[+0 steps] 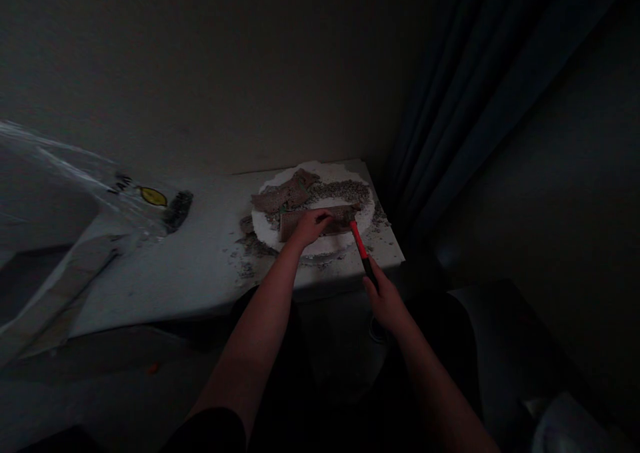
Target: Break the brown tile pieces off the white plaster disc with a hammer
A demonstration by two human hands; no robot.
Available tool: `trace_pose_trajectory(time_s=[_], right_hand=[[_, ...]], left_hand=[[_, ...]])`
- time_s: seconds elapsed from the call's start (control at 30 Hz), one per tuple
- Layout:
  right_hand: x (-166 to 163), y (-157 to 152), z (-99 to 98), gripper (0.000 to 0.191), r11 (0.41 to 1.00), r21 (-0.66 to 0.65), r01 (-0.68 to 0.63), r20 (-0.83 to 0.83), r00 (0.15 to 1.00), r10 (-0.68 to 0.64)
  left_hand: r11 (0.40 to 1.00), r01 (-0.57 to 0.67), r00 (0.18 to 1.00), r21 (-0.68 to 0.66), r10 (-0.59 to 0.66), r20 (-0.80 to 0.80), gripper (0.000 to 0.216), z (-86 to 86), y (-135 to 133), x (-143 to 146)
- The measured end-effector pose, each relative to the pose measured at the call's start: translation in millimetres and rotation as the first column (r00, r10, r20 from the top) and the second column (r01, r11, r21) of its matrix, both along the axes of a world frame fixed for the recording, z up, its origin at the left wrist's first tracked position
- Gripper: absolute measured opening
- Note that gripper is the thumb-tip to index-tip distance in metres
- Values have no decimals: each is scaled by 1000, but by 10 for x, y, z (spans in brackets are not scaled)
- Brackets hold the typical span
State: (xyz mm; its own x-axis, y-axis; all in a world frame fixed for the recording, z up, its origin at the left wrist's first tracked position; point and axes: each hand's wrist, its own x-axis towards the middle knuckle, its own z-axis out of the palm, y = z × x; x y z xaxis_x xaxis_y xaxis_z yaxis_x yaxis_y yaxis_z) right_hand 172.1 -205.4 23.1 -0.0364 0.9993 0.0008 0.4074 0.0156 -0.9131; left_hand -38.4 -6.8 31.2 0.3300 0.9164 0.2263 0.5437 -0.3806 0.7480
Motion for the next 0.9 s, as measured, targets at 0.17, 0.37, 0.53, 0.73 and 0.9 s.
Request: trace_pose_trajectory(time_s=[0.17,0.37,0.53,0.73,0.9], right_hand=[[8,3,3,61,1000,-6,-3,-1,1000,3],[18,2,-11,60,1000,2,-1,-17,1000,1],[10,7,-7,60,1000,9,5,-12,1000,-4],[8,3,-17,60,1000,-3,10,-13,1000,-10],[14,-7,-6,61,1000,-18,13,-4,1000,-13]], left_hand=[[999,14,996,33,-11,-87,19,-61,25,26],[999,-35,999,38,35,-19,22,-132,36,78],[999,-46,999,28,47,-13,25,-130,21,67],[999,-41,999,31,41,5,25,-160,33,77],[998,-37,999,55,39,-28,25,-157,31,85]])
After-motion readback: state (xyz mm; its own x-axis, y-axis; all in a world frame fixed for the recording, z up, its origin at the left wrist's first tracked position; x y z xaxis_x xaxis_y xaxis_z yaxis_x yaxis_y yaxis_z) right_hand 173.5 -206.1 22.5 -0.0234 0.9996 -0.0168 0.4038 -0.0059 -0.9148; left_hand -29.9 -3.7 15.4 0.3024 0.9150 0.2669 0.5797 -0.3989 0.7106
